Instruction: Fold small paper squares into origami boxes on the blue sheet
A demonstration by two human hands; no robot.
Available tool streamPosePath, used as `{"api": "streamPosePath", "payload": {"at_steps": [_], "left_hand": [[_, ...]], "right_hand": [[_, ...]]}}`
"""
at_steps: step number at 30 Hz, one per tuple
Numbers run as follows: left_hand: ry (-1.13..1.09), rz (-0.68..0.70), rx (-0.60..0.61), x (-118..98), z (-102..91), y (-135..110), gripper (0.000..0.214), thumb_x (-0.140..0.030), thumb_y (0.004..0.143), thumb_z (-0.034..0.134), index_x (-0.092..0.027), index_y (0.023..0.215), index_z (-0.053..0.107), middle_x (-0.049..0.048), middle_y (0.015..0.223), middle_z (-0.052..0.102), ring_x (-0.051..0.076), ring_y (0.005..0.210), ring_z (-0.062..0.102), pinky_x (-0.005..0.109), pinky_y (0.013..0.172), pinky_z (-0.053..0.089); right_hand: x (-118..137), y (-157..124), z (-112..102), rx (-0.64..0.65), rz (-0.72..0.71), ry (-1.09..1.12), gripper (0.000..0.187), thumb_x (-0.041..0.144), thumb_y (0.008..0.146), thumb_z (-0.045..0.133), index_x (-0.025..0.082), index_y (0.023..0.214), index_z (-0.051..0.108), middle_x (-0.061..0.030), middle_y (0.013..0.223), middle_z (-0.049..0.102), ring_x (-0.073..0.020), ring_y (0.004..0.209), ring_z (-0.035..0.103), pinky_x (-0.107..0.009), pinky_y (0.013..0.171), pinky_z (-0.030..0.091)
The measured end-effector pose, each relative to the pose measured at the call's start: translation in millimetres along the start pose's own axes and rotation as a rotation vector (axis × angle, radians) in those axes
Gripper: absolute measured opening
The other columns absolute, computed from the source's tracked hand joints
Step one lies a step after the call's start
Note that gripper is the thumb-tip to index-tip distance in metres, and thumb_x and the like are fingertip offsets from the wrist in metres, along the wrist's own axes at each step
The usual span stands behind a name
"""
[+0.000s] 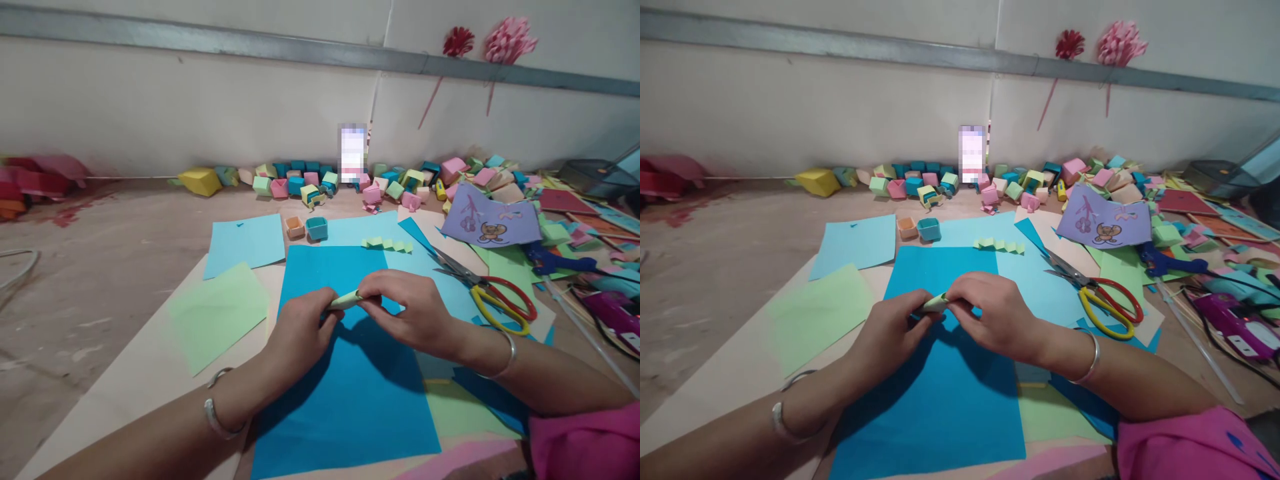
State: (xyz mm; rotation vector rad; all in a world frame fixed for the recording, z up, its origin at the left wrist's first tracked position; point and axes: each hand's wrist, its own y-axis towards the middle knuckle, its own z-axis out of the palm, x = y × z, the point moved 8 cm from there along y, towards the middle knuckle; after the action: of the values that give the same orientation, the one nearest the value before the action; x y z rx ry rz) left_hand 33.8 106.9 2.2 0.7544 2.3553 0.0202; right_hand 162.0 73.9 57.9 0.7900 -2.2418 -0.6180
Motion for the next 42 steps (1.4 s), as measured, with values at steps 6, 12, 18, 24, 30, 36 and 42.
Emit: {"api": "streamPosePath", "payload": {"at_steps": [6, 12, 18, 24, 30, 36, 42], "left_hand": [[-0.257, -0.105, 0.145, 6.4, 13.2, -1.3, 0.013, -0.018, 0.083, 0.049, -0.020, 0.071, 0.053, -0.0004, 0.069, 0.067, 0.014, 0.057, 0.061, 0.024, 0.054, 0.042], [-0.298, -0.066, 0.134, 0.2, 11.1, -0.2, 0.014, -0.020, 0.083, 0.052, -0.021, 0.088, 0.065, 0.0000, 0.075, 0.071, 0.016, 0.065, 0.063, 0.025, 0.059, 0.046], [-0.335, -0.062, 0.136, -0.7, 11.5, -1.3, 0.025, -0.030, 0.088, 0.050, -0.019, 0.077, 0.069, 0.0018, 0.072, 0.071, 0.015, 0.066, 0.061, 0.025, 0.061, 0.046], [-0.464, -0.189, 0.227, 3.3, 21.7, -4.8, 0.027, -0.033, 0.086, 0.053, -0.016, 0.072, 0.068, 0.0023, 0.067, 0.069, 0.014, 0.062, 0.060, 0.025, 0.061, 0.047], [-0.775, -0.384, 0.346, 10.3, 40.8, -10.7, 0.030, -0.038, 0.083, 0.056, -0.012, 0.071, 0.066, 0.0061, 0.068, 0.067, 0.013, 0.059, 0.059, 0.028, 0.060, 0.050], [-0.841, -0.488, 0.436, 4.9, 47.4, -16.0, 0.026, -0.036, 0.080, 0.060, -0.013, 0.068, 0.062, 0.0058, 0.068, 0.069, 0.014, 0.058, 0.063, 0.028, 0.057, 0.052], [-0.773, -0.593, 0.472, 20.2, 40.5, -10.6, 0.029, -0.041, 0.081, 0.061, -0.013, 0.075, 0.061, 0.0071, 0.068, 0.071, 0.013, 0.056, 0.064, 0.021, 0.046, 0.045]], "right_hand": [[4.4, -1.3, 1.0, -0.018, -0.050, -0.026, 0.006, 0.016, 0.089, 0.057, 0.020, 0.089, 0.061, -0.0050, 0.082, 0.072, -0.0146, 0.076, 0.067, -0.024, 0.070, 0.051], [6.4, -1.5, -0.1, -0.027, -0.102, -0.045, 0.010, 0.011, 0.090, 0.053, 0.017, 0.092, 0.061, -0.0071, 0.083, 0.070, -0.0164, 0.079, 0.065, -0.027, 0.074, 0.052], [7.3, -4.1, -2.2, -0.096, -0.079, -0.037, 0.012, 0.011, 0.089, 0.052, 0.019, 0.093, 0.059, -0.0058, 0.084, 0.070, -0.0158, 0.079, 0.065, -0.027, 0.074, 0.053], [-8.5, -7.0, -1.7, -0.088, 0.127, 0.074, 0.028, 0.010, 0.087, 0.053, 0.020, 0.112, 0.057, -0.0001, 0.080, 0.067, -0.0115, 0.068, 0.062, -0.022, 0.064, 0.050], [-16.9, -2.3, 11.0, 0.104, 0.217, 0.163, 0.020, 0.016, 0.086, 0.058, 0.016, 0.105, 0.064, -0.0007, 0.077, 0.065, -0.0098, 0.065, 0.056, -0.021, 0.061, 0.046], [-17.5, -0.5, 11.5, 0.087, 0.231, 0.151, 0.016, 0.015, 0.085, 0.059, 0.016, 0.070, 0.063, 0.0005, 0.066, 0.063, -0.0086, 0.058, 0.050, -0.021, 0.059, 0.038], [-57.8, -3.0, 10.2, 0.040, 0.456, 0.108, 0.019, 0.021, 0.084, 0.057, 0.016, 0.067, 0.062, 0.0028, 0.061, 0.057, -0.0087, 0.056, 0.046, -0.022, 0.054, 0.034]]}}
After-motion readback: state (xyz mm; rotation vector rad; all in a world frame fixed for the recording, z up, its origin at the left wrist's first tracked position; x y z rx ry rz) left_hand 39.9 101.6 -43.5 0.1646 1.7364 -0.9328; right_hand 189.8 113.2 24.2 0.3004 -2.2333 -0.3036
